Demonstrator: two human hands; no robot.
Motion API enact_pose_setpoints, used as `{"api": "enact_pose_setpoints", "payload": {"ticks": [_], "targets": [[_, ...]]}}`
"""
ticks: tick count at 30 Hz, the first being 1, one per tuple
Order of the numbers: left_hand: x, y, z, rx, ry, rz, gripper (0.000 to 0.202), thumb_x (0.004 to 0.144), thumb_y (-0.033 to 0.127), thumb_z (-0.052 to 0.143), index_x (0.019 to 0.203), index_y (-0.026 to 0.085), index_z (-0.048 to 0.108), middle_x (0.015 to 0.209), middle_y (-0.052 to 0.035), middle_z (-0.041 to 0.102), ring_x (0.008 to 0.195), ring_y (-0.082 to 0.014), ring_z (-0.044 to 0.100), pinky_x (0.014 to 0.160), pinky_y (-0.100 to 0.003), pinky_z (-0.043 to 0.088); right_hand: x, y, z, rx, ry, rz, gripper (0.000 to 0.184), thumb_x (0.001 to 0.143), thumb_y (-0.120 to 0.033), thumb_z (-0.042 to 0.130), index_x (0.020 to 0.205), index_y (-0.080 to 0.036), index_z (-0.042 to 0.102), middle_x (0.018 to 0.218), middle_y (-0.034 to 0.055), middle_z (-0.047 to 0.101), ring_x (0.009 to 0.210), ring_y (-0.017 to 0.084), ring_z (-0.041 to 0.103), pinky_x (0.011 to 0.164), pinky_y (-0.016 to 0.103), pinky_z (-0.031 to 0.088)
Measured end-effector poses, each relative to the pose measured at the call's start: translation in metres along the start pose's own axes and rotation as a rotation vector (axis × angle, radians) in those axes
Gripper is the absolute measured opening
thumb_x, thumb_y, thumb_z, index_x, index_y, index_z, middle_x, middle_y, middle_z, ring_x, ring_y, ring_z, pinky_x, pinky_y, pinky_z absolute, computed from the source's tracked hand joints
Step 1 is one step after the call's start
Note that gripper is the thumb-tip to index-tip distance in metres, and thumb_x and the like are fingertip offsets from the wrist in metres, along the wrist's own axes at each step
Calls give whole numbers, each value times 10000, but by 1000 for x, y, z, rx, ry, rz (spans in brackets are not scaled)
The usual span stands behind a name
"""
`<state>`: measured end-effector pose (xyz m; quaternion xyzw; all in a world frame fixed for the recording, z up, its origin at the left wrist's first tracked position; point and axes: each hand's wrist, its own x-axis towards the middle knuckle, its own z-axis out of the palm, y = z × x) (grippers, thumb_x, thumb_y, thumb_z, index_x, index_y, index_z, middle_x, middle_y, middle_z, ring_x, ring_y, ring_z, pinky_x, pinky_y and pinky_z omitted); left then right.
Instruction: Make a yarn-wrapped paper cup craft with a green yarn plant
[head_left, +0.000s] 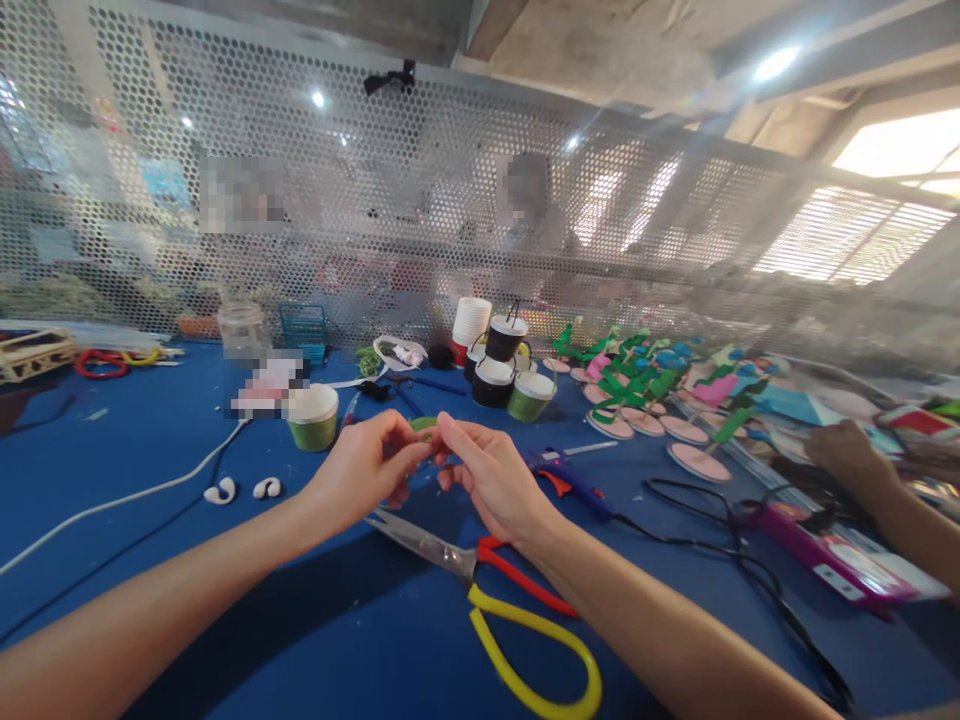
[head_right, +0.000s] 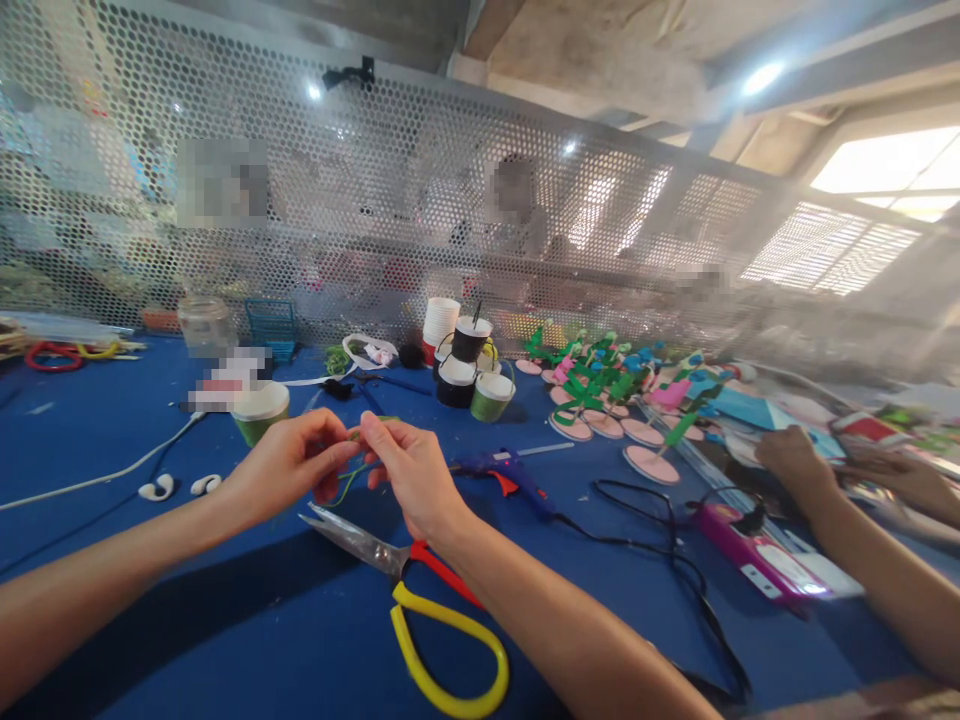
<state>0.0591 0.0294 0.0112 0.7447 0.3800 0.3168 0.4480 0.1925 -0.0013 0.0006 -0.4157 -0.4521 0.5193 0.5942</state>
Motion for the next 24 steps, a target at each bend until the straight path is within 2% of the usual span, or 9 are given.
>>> {"api": "enact_pose_setpoints", "payload": {"ticks": [3, 6, 10, 13, 16, 19, 24], "targets": [[1, 1, -2, 12, -72, -27, 267, 733, 361, 490, 561, 160, 459, 428, 35, 493, 357, -81, 453, 362, -186, 344, 0, 0, 0, 2, -15, 0, 299, 680, -428, 574, 669, -143, 664, 575, 4, 531, 549, 84, 436, 412, 189, 345], [1, 3, -4, 26, -38, 6, 257, 719, 343, 516, 547, 154, 485, 449, 39, 488, 362, -59, 396, 370, -180, 298, 0, 0, 0, 14, -16, 0, 281, 675, -418, 585, 678, -149, 665, 596, 9, 550, 551, 85, 432, 415, 189, 347], [3, 5, -5, 33, 31, 64, 222, 716, 302, 530, 557, 148, 523, 497, 33, 492, 463, -66, 397, 453, -184, 302, -1, -2, 0, 42, -21, -8, 311, 678, -442, 568, 665, -147, 665, 617, 26, 562, 579, 97, 422, 419, 192, 342], [4, 6, -3, -20, 17, 48, 236, 748, 330, 477, 612, 149, 545, 566, 22, 497, 530, -79, 409, 499, -195, 310, -2, -5, -1, 56, -11, -15, 326, 674, -455, 564, 657, -145, 664, 644, 36, 574, 599, 104, 421, 428, 193, 340], [4, 7, -4, -58, -20, 18, 247, 763, 352, 449, 667, 148, 551, 566, 33, 452, 519, -72, 367, 480, -194, 277, -1, -7, -2, 50, 2, -18, 353, 673, -475, 555, 667, -139, 665, 647, 43, 577, 597, 106, 422, 428, 194, 333], [3, 7, -5, -65, -10, 9, 232, 751, 351, 474, 677, 142, 541, 524, 56, 379, 484, -58, 295, 447, -189, 224, 0, -6, -2, 39, 13, -26, 381, 668, -495, 550, 693, -134, 669, 671, 52, 578, 603, 109, 422, 428, 197, 332], [2, 5, -5, -112, -15, -5, 193, 738, 323, 501, 678, 140, 516, 531, 54, 406, 471, -50, 308, 437, -185, 244, 0, -5, -2, 32, 4, -30, 441, 674, -544, 511, 725, -139, 679, 701, 60, 577, 620, 111, 427, 436, 201, 336]]}}
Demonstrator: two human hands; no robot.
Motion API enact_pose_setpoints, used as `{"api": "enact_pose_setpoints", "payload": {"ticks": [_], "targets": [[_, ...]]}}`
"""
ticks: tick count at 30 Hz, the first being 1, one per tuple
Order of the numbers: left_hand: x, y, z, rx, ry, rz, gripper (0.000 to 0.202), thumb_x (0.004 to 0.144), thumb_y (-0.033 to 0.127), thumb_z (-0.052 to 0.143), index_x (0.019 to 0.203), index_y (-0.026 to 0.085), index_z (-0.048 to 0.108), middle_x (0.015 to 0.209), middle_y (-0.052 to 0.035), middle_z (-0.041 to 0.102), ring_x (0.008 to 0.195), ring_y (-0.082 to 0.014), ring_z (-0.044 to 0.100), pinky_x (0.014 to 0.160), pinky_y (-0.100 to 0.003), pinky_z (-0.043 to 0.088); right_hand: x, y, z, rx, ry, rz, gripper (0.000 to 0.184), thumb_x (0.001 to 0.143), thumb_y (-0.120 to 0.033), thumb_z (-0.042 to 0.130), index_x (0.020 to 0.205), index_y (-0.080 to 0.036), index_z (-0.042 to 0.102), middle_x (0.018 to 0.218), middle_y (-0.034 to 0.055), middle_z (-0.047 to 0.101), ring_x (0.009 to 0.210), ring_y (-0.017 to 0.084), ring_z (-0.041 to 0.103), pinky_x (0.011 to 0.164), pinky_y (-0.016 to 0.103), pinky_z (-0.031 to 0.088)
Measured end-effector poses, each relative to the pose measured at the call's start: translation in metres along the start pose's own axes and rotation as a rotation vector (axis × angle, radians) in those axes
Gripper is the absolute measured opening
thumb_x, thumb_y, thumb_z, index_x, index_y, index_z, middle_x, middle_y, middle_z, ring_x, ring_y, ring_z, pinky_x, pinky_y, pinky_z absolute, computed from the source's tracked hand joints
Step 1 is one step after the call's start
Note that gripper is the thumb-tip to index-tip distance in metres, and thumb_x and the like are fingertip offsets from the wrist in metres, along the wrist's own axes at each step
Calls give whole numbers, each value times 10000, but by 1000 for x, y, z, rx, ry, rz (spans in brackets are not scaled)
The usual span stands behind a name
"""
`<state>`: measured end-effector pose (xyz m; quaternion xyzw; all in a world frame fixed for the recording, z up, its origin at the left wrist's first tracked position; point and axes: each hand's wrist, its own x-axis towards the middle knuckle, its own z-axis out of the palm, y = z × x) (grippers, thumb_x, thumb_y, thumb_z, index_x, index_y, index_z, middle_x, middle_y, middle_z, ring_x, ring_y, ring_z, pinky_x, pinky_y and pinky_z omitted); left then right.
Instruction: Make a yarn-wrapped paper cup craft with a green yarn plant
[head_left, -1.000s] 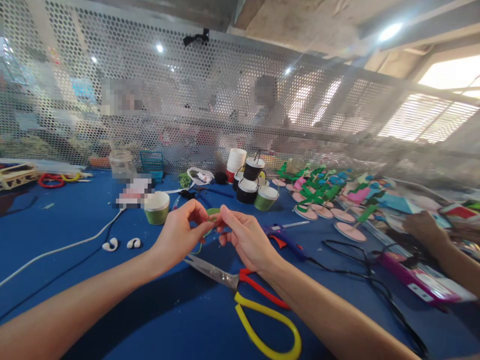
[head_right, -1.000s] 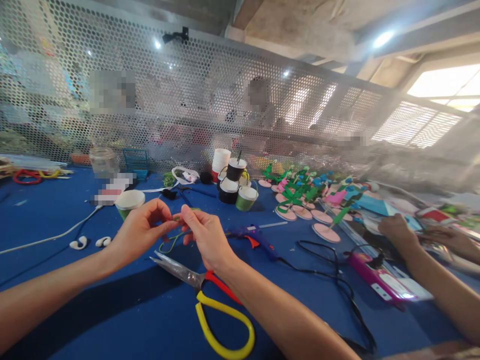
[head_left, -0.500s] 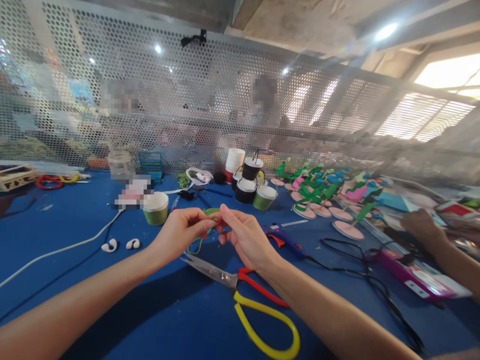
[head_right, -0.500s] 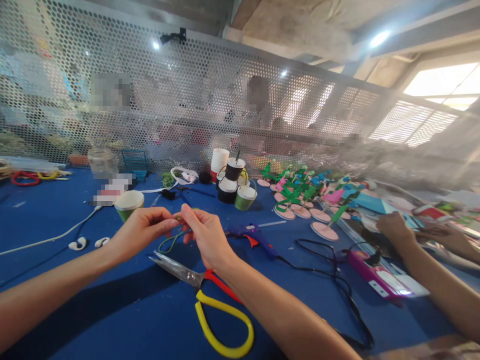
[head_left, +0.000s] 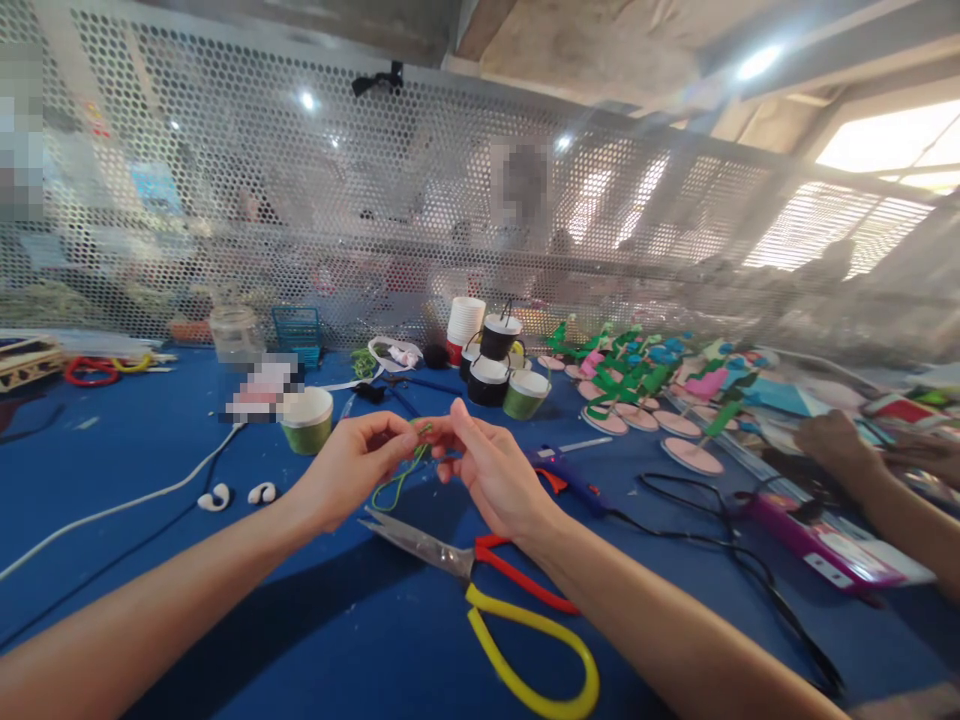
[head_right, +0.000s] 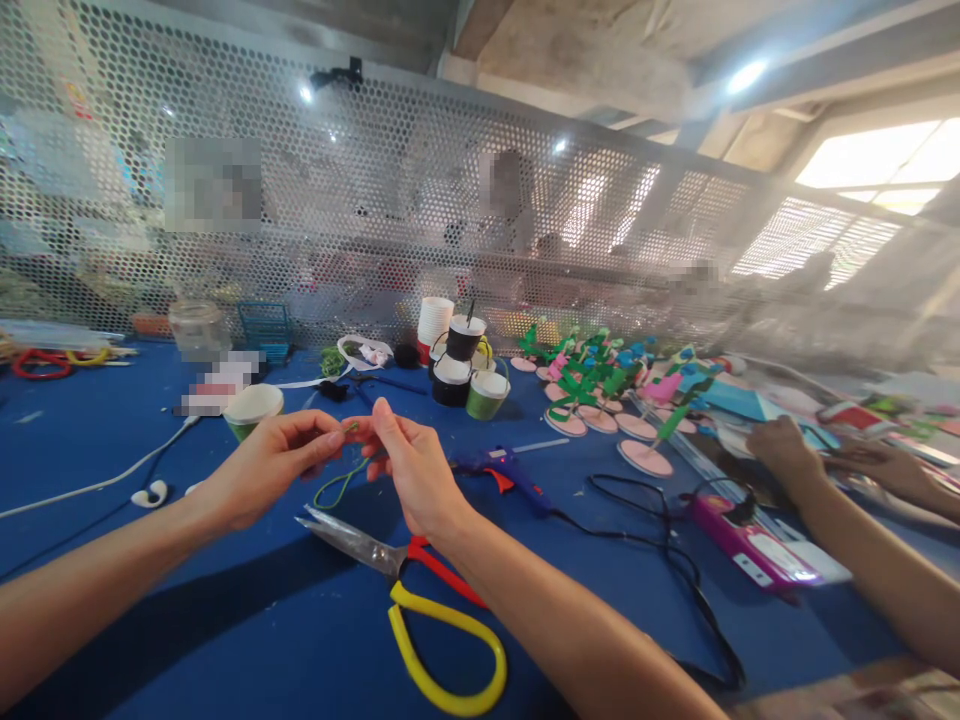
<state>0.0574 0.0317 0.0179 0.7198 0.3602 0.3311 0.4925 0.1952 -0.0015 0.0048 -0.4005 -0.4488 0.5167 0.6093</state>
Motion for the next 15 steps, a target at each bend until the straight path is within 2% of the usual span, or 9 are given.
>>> {"api": "enact_pose_setpoints", "payload": {"ticks": [10, 15], "targets": [[2, -7, 2, -52, 43, 13, 144, 728, 276, 520, 687, 138, 512, 531, 56, 466, 408, -28, 360, 393, -164, 287, 0, 3, 1, 32, -7, -7, 397, 683, -508, 525, 734, -147, 681, 710, 54, 576, 613, 102, 415, 434, 196, 353], [0, -5, 3, -129, 40, 4, 131, 711, 248, 532, 652, 141, 485, 522, 66, 479, 393, -29, 414, 385, -162, 330, 1, 6, 1, -5, -10, -29, 320, 695, -438, 549, 750, -151, 680, 690, 45, 572, 606, 99, 416, 434, 194, 364]]}}
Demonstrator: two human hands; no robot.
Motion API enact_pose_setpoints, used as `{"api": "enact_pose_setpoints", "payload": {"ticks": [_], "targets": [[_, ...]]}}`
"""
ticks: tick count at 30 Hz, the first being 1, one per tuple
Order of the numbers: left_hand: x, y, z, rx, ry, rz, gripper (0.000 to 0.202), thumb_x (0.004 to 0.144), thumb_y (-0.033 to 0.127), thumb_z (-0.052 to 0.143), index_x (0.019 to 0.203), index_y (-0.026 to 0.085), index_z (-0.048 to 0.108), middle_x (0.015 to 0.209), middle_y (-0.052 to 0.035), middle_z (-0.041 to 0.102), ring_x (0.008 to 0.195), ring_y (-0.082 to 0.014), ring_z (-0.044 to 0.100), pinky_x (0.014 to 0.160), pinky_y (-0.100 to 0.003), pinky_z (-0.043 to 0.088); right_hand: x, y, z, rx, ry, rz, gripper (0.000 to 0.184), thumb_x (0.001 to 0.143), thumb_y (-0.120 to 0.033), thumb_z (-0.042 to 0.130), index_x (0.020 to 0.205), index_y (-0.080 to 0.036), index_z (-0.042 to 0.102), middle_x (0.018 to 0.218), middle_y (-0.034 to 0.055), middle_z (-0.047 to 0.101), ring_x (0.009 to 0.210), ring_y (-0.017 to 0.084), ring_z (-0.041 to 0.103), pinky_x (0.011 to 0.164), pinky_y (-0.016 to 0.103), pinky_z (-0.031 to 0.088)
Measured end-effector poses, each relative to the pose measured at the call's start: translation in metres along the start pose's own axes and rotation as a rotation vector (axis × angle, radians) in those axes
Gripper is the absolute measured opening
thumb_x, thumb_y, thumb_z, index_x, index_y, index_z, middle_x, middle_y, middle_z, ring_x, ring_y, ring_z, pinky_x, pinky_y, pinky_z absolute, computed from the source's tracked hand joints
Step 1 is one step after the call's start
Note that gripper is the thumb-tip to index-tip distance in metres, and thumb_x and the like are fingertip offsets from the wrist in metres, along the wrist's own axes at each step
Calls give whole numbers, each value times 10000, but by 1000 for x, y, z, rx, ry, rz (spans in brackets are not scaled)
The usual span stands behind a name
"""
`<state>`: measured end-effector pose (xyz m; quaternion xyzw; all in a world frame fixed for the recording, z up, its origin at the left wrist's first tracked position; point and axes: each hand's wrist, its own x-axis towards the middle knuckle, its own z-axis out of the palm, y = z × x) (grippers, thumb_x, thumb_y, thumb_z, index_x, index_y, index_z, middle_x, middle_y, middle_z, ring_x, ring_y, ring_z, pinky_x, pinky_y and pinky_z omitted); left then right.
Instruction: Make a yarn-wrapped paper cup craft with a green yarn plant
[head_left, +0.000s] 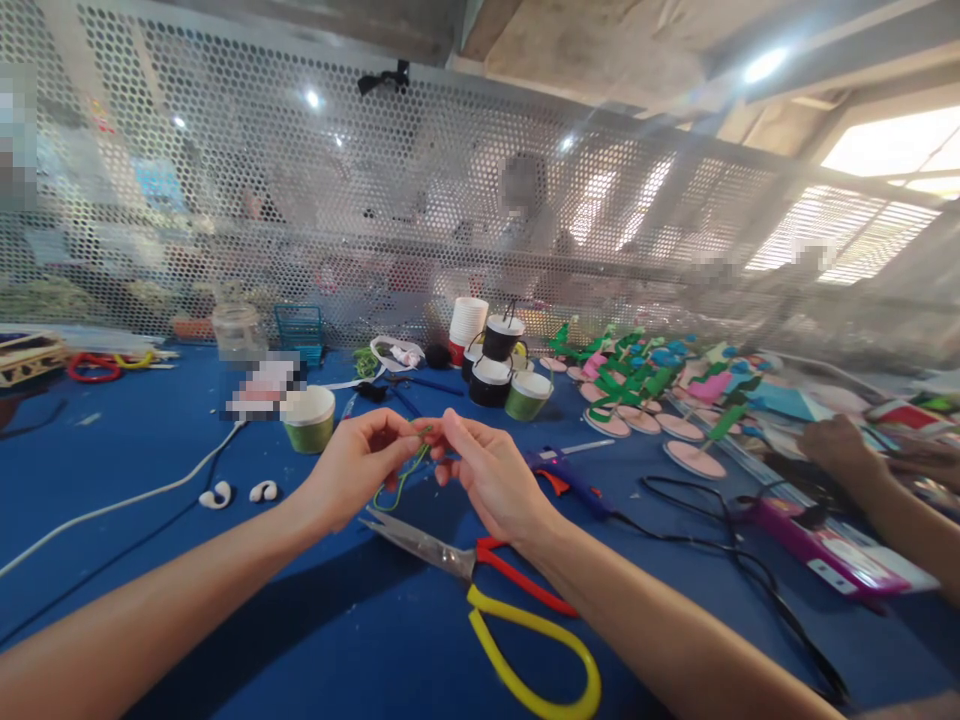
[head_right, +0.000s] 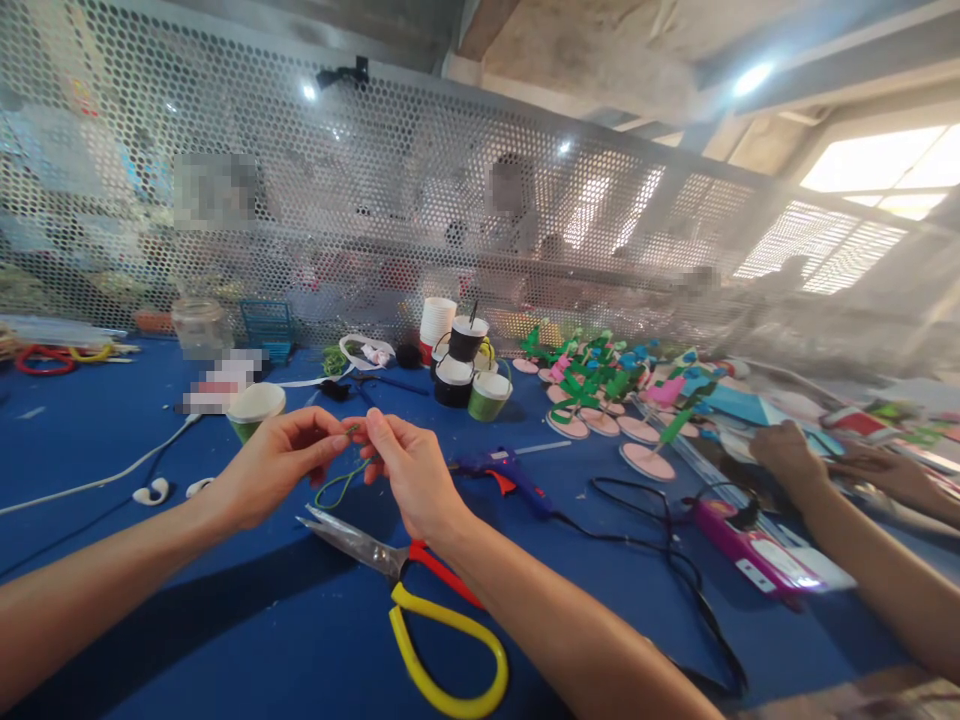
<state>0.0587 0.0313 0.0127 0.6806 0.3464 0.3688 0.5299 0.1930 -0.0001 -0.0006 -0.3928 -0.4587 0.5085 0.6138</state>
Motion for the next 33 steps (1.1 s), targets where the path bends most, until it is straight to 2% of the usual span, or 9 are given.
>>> {"api": "enact_pose_setpoints", "payload": {"ticks": [8, 12, 17, 20, 24, 28, 33], "targets": [[0, 2, 4, -94, 31, -26, 142, 661, 235, 574, 625, 142, 473, 559, 54, 516, 463, -49, 471, 410, -166, 403, 0, 2, 0, -35, -6, -31, 302, 713, -414, 536, 755, -149, 675, 684, 40, 575, 608, 103, 425, 439, 202, 372], [0, 2, 6, -67, 63, -42, 159, 645, 246, 584, 615, 142, 467, 571, 45, 528, 481, -60, 486, 433, -183, 424, 1, 3, 0, -53, -13, -33, 275, 713, -389, 544, 752, -146, 667, 693, 37, 581, 591, 96, 432, 444, 205, 369], [-1, 1, 7, 25, 104, -19, 157, 645, 261, 579, 618, 142, 480, 564, 54, 485, 499, -59, 468, 451, -181, 429, 0, 4, 0, -157, 30, -52, 157, 651, -272, 627, 744, -146, 647, 652, 5, 587, 482, 60, 429, 456, 213, 347], [0, 1, 5, 80, 75, -12, 158, 663, 276, 563, 648, 145, 477, 578, 57, 474, 468, -53, 461, 430, -179, 410, 0, 4, -1, -187, 39, -78, 127, 659, -254, 616, 727, -150, 644, 654, -1, 593, 458, 51, 419, 455, 214, 337], [0, 1, 3, 151, -50, -37, 186, 729, 332, 490, 690, 151, 473, 505, 74, 414, 394, -47, 397, 380, -174, 336, 1, 3, -3, -166, 33, -84, 129, 658, -256, 614, 740, -163, 649, 678, -2, 598, 481, 58, 427, 471, 217, 345], [-1, 1, 2, 215, -73, 50, 183, 764, 303, 451, 680, 147, 498, 507, 68, 397, 426, -43, 340, 401, -166, 286, 2, 1, -4, -117, 23, -38, 139, 650, -260, 624, 753, -173, 655, 668, -8, 585, 493, 59, 419, 490, 224, 343], [1, -1, -2, 379, 46, 209, 162, 769, 253, 457, 673, 146, 530, 609, 28, 506, 572, -79, 430, 541, -201, 354, -1, -4, -1, 86, -47, 72, 222, 624, -258, 651, 830, -175, 656, 689, -7, 548, 570, 72, 421, 491, 214, 342]]}}
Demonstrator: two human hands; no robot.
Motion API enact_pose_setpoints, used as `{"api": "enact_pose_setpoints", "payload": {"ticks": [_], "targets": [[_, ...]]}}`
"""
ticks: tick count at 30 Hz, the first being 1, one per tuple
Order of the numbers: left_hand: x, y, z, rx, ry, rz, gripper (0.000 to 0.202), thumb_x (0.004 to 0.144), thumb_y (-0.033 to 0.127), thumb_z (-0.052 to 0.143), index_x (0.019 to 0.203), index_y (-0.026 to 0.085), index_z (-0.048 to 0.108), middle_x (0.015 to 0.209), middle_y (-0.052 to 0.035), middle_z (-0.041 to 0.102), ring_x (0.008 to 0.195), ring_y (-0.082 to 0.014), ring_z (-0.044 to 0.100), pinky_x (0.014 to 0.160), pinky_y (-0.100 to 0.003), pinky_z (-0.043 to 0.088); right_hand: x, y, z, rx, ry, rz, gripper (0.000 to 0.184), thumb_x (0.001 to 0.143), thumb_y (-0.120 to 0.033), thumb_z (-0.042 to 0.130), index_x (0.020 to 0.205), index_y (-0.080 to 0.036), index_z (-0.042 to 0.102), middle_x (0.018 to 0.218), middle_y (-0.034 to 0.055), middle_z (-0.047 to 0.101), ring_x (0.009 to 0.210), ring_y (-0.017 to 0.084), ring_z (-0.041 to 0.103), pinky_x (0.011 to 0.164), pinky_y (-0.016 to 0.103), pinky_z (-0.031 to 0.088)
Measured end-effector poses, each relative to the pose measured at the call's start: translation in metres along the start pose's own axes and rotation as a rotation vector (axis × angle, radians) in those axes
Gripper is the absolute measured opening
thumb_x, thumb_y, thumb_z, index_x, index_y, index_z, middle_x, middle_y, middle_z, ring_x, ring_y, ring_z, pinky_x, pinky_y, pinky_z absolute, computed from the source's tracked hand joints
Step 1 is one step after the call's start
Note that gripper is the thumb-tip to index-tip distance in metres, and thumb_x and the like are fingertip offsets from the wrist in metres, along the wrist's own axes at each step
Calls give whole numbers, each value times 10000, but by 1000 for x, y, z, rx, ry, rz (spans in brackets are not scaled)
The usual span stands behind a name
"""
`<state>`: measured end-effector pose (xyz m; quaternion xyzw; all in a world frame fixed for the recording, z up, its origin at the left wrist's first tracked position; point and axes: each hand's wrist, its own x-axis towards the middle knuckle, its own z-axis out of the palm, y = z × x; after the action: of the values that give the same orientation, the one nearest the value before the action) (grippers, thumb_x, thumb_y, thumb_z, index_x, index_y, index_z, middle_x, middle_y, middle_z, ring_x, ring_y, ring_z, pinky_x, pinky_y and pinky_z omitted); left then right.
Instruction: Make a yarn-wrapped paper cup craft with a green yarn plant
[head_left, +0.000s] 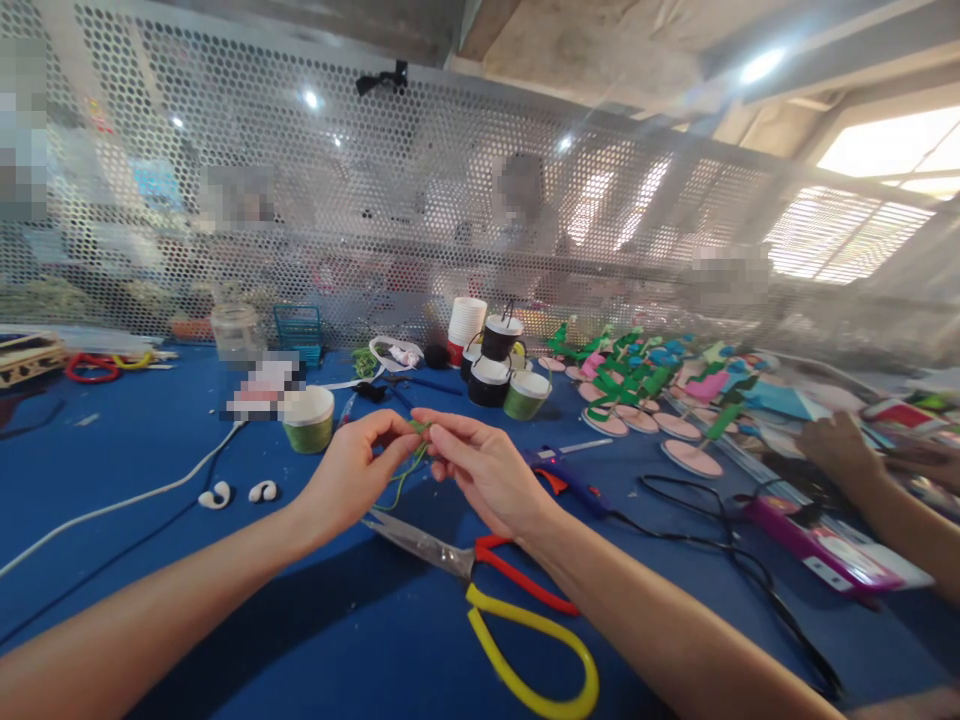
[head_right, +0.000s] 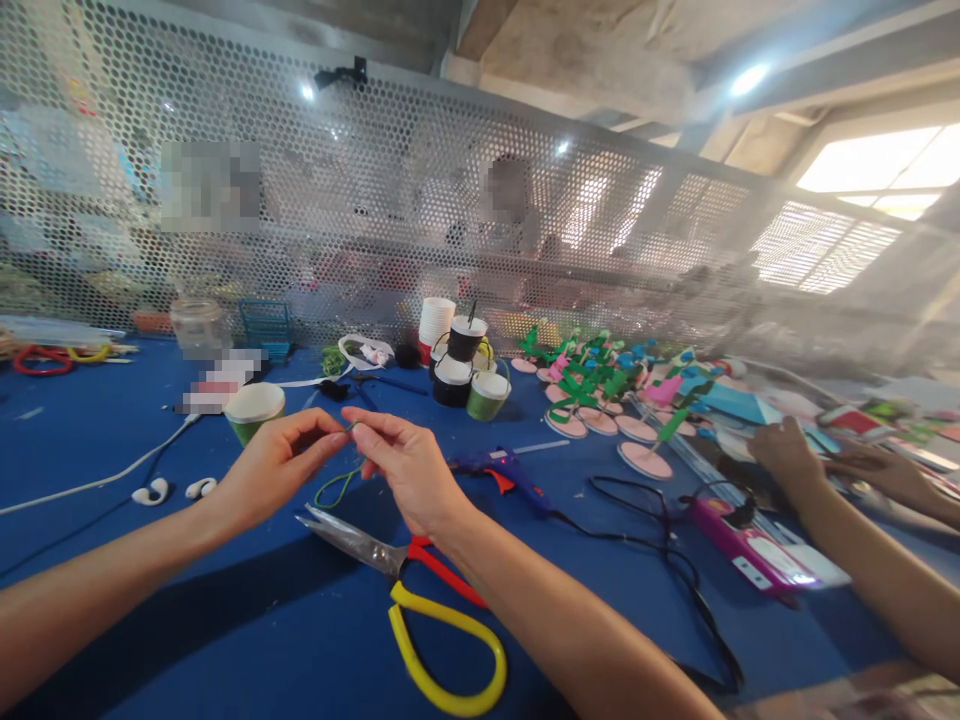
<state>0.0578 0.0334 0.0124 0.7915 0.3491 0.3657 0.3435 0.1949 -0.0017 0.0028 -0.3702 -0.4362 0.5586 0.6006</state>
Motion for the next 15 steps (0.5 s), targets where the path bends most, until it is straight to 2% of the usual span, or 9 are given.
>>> {"api": "enact_pose_setpoints", "payload": {"ticks": [4, 6, 9, 12, 15], "targets": [[2, -4, -3, 79, 75, 53, 142, 770, 234, 457, 697, 144, 539, 648, 12, 540, 614, -94, 461, 587, -218, 368, -2, -5, 2, 222, -134, 140, 280, 653, -277, 631, 917, -183, 623, 640, -26, 466, 591, 77, 410, 457, 195, 331], [2, -5, -3, 105, 91, 60, 128, 769, 219, 459, 704, 144, 539, 659, 9, 544, 621, -96, 471, 594, -220, 374, -2, -5, 1, 259, -151, 183, 265, 680, -294, 606, 919, -179, 614, 649, -23, 460, 584, 75, 411, 449, 194, 328], [2, -6, -4, 185, 104, 102, 120, 771, 204, 464, 706, 143, 545, 665, 1, 537, 623, -100, 477, 594, -222, 379, 0, -3, 0, 195, -104, 144, 245, 701, -312, 585, 892, -163, 617, 650, -20, 464, 576, 73, 415, 444, 195, 321], [1, -8, -4, 286, 136, 205, 132, 777, 183, 461, 684, 144, 546, 655, 0, 513, 606, -95, 463, 572, -212, 373, 0, -2, -1, 60, -64, 90, 238, 697, -323, 591, 858, -150, 620, 642, -18, 482, 546, 69, 412, 441, 202, 312], [1, -10, -5, 346, 180, 283, 134, 782, 170, 455, 678, 148, 537, 655, 0, 493, 593, -90, 454, 557, -206, 369, -1, -6, -1, 125, -120, 193, 227, 710, -305, 576, 882, -160, 600, 620, -24, 493, 512, 63, 407, 424, 194, 288]]}}
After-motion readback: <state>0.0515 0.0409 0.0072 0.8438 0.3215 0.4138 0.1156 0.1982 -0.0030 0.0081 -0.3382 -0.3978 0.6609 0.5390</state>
